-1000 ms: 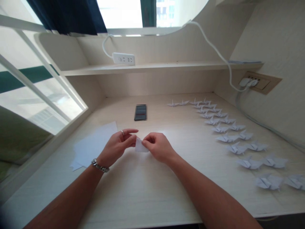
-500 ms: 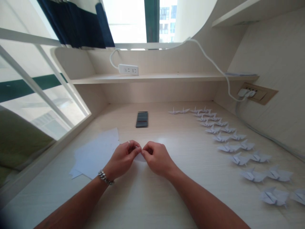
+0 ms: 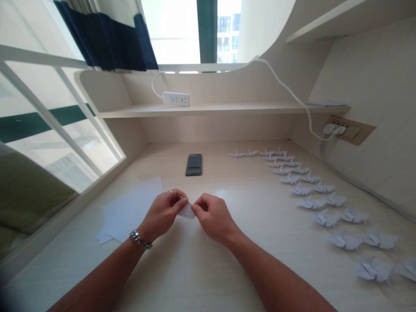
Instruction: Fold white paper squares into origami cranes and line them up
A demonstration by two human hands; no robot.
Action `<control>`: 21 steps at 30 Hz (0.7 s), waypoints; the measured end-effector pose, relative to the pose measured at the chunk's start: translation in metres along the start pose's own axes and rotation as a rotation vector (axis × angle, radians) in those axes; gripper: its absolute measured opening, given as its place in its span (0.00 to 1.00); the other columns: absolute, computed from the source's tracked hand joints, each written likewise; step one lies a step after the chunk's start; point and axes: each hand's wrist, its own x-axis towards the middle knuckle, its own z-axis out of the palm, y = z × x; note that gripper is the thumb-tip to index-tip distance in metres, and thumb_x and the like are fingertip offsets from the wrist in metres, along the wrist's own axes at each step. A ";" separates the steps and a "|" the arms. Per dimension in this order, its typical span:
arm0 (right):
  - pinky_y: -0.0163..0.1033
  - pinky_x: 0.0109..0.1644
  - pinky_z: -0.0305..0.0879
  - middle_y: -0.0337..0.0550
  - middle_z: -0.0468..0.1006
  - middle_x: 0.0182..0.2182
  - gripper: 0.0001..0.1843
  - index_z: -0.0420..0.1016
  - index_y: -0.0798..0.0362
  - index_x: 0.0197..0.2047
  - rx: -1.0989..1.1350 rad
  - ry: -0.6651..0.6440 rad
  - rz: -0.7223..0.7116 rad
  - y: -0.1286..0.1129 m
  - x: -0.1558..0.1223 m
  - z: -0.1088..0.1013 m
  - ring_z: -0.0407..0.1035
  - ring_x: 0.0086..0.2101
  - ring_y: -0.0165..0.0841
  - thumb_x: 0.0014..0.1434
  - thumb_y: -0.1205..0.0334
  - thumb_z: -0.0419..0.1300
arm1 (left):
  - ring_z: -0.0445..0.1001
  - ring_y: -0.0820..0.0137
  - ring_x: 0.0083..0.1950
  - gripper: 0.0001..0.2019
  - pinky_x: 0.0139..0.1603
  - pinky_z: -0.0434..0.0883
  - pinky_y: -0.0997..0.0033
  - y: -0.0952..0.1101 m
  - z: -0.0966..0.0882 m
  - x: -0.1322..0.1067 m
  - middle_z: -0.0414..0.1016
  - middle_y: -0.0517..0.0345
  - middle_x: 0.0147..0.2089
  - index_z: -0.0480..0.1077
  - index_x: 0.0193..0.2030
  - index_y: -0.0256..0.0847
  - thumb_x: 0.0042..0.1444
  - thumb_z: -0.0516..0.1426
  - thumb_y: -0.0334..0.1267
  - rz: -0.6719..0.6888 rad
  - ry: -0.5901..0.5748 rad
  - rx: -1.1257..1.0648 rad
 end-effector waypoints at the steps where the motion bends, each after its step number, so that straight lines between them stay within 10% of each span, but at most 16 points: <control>1: 0.35 0.31 0.60 0.39 0.75 0.24 0.08 0.71 0.53 0.27 0.016 0.003 0.006 0.000 0.000 0.000 0.66 0.27 0.30 0.56 0.60 0.58 | 0.66 0.71 0.27 0.08 0.28 0.62 0.73 0.000 -0.001 0.000 0.70 0.60 0.24 0.70 0.28 0.39 0.52 0.57 0.41 0.000 0.002 -0.008; 21: 0.34 0.31 0.59 0.38 0.73 0.24 0.08 0.71 0.53 0.28 -0.009 -0.061 -0.022 0.005 0.001 -0.006 0.65 0.27 0.30 0.56 0.61 0.57 | 0.66 0.73 0.25 0.11 0.26 0.61 0.74 -0.003 0.000 0.001 0.71 0.60 0.23 0.72 0.26 0.36 0.49 0.61 0.43 -0.074 -0.078 -0.166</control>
